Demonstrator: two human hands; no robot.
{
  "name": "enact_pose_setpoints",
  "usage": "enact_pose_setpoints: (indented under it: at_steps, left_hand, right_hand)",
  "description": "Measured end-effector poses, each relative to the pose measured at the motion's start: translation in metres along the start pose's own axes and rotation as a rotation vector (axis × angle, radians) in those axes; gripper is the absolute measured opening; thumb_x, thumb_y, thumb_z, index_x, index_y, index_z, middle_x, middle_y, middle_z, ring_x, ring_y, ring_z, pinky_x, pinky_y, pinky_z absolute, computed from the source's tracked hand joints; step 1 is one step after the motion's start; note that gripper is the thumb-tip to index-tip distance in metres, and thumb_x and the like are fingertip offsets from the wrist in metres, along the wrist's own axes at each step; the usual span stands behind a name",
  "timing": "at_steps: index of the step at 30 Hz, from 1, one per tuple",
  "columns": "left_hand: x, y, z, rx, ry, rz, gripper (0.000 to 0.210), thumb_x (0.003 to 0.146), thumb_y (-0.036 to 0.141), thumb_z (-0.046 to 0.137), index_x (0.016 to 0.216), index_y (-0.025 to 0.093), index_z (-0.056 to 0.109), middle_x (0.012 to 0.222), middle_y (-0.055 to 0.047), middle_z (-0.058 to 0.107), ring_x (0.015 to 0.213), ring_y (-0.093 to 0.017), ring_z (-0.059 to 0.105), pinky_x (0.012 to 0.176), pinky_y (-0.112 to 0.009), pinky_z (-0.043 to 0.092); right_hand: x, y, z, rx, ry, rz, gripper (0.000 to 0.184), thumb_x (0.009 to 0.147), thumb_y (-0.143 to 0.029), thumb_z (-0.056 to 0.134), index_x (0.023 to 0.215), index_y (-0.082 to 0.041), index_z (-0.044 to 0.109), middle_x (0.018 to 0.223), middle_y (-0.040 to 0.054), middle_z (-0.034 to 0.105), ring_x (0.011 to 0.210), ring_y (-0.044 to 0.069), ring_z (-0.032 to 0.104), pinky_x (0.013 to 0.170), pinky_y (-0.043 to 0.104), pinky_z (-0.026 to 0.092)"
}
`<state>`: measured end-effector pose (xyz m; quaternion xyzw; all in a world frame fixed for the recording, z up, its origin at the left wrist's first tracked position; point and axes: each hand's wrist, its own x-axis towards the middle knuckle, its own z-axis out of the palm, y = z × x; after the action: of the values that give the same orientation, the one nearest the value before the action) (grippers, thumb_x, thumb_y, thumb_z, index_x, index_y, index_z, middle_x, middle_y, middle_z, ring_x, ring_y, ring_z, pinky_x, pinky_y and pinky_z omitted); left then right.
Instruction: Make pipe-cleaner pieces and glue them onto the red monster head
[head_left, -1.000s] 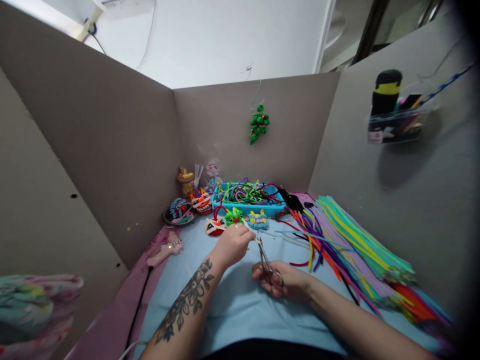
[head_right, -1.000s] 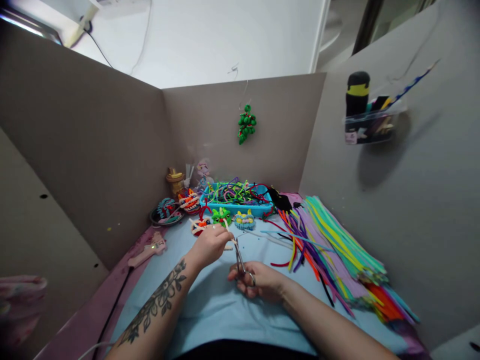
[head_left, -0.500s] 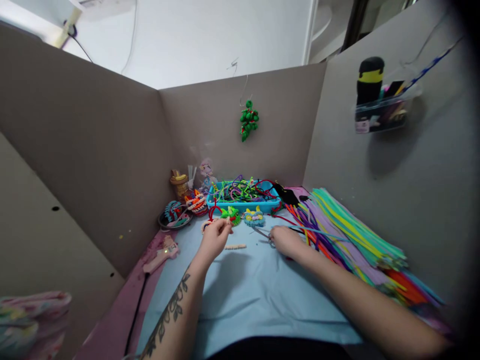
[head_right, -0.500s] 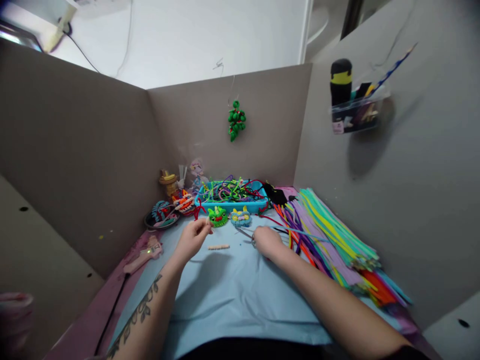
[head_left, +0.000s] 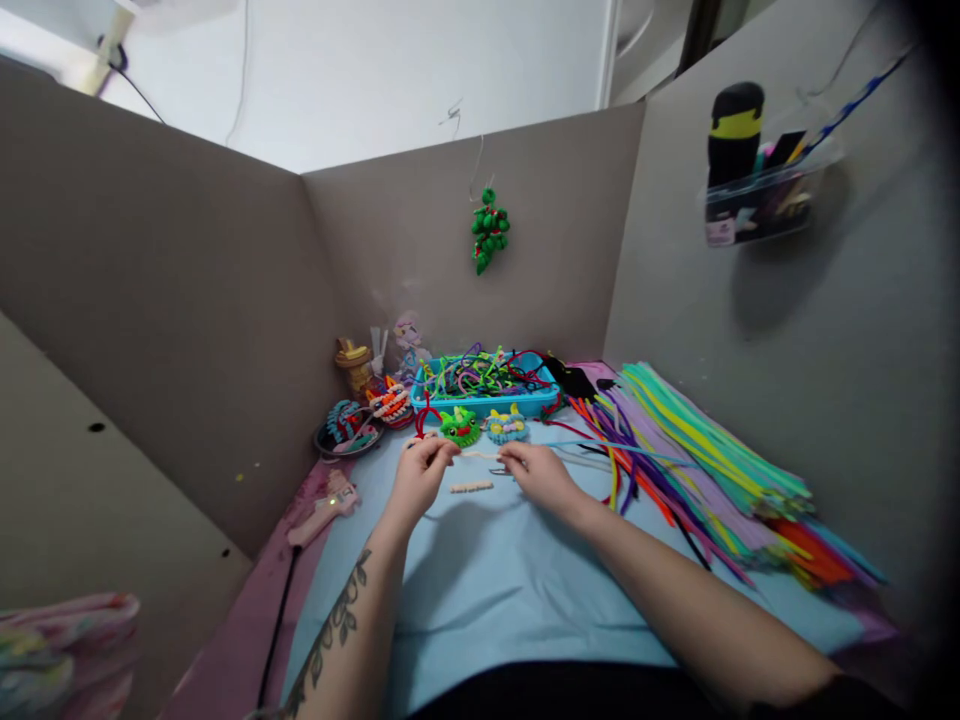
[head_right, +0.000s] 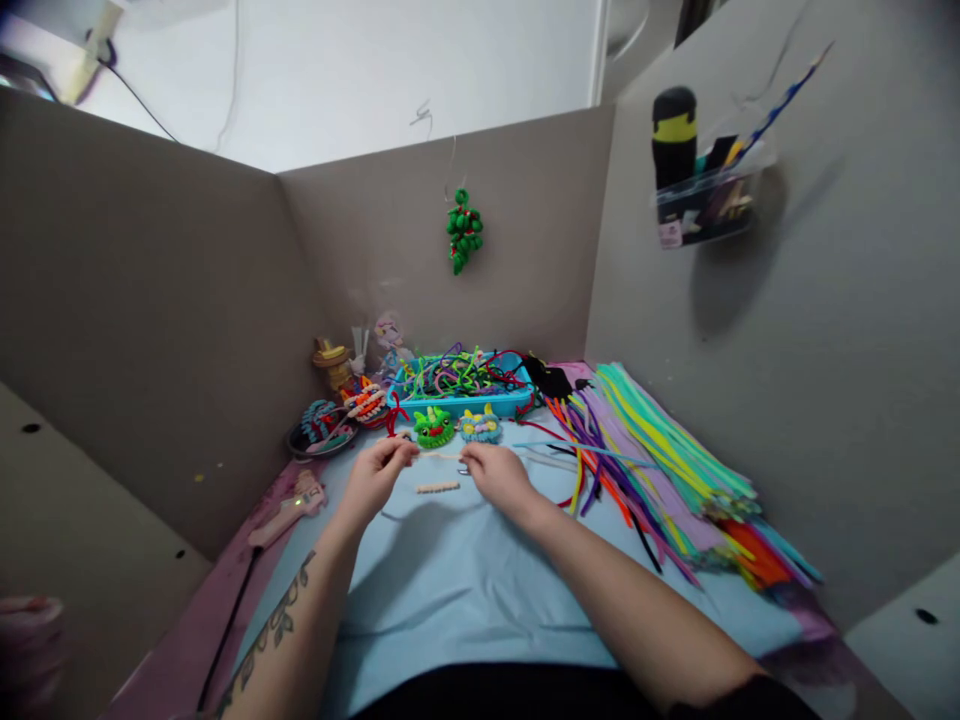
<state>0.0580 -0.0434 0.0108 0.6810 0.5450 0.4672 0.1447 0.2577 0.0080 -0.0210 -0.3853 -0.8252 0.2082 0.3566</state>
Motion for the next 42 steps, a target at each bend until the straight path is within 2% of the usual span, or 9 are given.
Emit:
enact_pose_setpoints:
  at_steps: [6, 10, 14, 19, 24, 29, 33, 38, 42]
  left_hand:
    - [0.001, 0.008, 0.019, 0.087, -0.087, 0.084, 0.019, 0.083, 0.027, 0.053, 0.097, 0.019, 0.064, 0.068, 0.000, 0.065, 0.056, -0.013, 0.054, 0.057, -0.023, 0.040]
    - [0.001, 0.011, 0.030, 0.135, -0.082, 0.132, 0.017, 0.085, 0.026, 0.050, 0.082, 0.019, 0.066, 0.073, -0.004, 0.067, 0.067, -0.016, 0.058, 0.063, -0.025, 0.041]
    - [-0.001, 0.014, 0.033, 0.142, -0.082, 0.156, 0.017, 0.086, 0.025, 0.050, 0.078, 0.019, 0.064, 0.071, -0.003, 0.066, 0.065, -0.016, 0.058, 0.061, -0.024, 0.042]
    - [-0.005, 0.019, 0.033, 0.114, -0.074, 0.164, 0.014, 0.085, 0.026, 0.052, 0.088, 0.018, 0.063, 0.073, -0.003, 0.064, 0.063, -0.014, 0.057, 0.060, -0.024, 0.044]
    - [-0.004, 0.022, 0.030, 0.058, -0.098, 0.168, 0.013, 0.083, 0.023, 0.053, 0.077, 0.019, 0.065, 0.079, -0.005, 0.063, 0.075, -0.017, 0.057, 0.071, -0.028, 0.044]
    - [-0.001, 0.026, 0.028, -0.080, -0.201, 0.115, 0.017, 0.081, 0.027, 0.055, 0.070, 0.016, 0.061, 0.066, -0.002, 0.060, 0.061, -0.013, 0.054, 0.058, -0.024, 0.044]
    - [-0.001, 0.027, 0.031, -0.164, -0.287, 0.086, 0.024, 0.083, 0.033, 0.052, 0.070, 0.013, 0.058, 0.060, -0.001, 0.057, 0.054, -0.011, 0.051, 0.052, -0.021, 0.042]
    - [-0.005, 0.028, 0.033, -0.124, -0.286, 0.107, 0.023, 0.084, 0.031, 0.052, 0.070, 0.013, 0.057, 0.065, -0.003, 0.060, 0.060, -0.012, 0.053, 0.055, -0.022, 0.042]
    - [-0.009, 0.033, 0.027, -0.008, -0.262, 0.173, 0.018, 0.083, 0.023, 0.052, 0.067, 0.015, 0.058, 0.067, -0.003, 0.061, 0.064, -0.013, 0.054, 0.058, -0.022, 0.040]
  right_hand:
    - [-0.003, 0.013, -0.022, -0.115, 0.069, -0.022, 0.021, 0.080, -0.012, 0.049, 0.084, -0.018, 0.068, 0.088, 0.0089, 0.070, 0.084, 0.022, 0.061, 0.080, 0.033, 0.039]
    - [-0.005, 0.009, -0.022, -0.102, 0.099, -0.064, 0.019, 0.083, -0.015, 0.051, 0.090, -0.019, 0.068, 0.092, 0.0084, 0.070, 0.091, 0.023, 0.059, 0.086, 0.035, 0.037]
    - [-0.008, -0.002, -0.014, -0.006, 0.122, -0.090, 0.023, 0.082, -0.023, 0.058, 0.104, -0.019, 0.061, 0.094, 0.0050, 0.070, 0.087, 0.019, 0.062, 0.081, 0.031, 0.041]
    - [-0.011, -0.014, -0.010, 0.056, 0.157, -0.089, 0.012, 0.085, -0.025, 0.054, 0.081, -0.020, 0.063, 0.077, 0.0025, 0.069, 0.074, 0.018, 0.059, 0.075, 0.031, 0.039]
    - [-0.009, -0.013, -0.017, 0.141, 0.103, -0.146, 0.011, 0.082, -0.018, 0.054, 0.076, -0.019, 0.064, 0.080, 0.0036, 0.068, 0.079, 0.018, 0.059, 0.081, 0.033, 0.036]
    - [-0.003, -0.005, -0.019, 0.298, 0.005, -0.194, 0.013, 0.081, -0.024, 0.056, 0.070, -0.018, 0.059, 0.077, 0.0027, 0.063, 0.076, 0.016, 0.059, 0.072, 0.027, 0.043]
    - [-0.002, -0.003, -0.013, 0.336, -0.036, -0.215, 0.015, 0.083, -0.027, 0.055, 0.072, -0.017, 0.056, 0.067, -0.0001, 0.060, 0.061, 0.013, 0.056, 0.059, 0.025, 0.043]
    - [-0.004, -0.009, -0.017, 0.238, 0.042, -0.264, 0.013, 0.079, -0.020, 0.059, 0.066, -0.019, 0.059, 0.069, 0.0010, 0.062, 0.074, 0.017, 0.056, 0.074, 0.031, 0.041]
    - [-0.002, 0.001, -0.035, 0.117, 0.173, -0.280, 0.013, 0.074, -0.012, 0.060, 0.064, -0.021, 0.062, 0.070, 0.0018, 0.064, 0.081, 0.020, 0.054, 0.082, 0.037, 0.035]
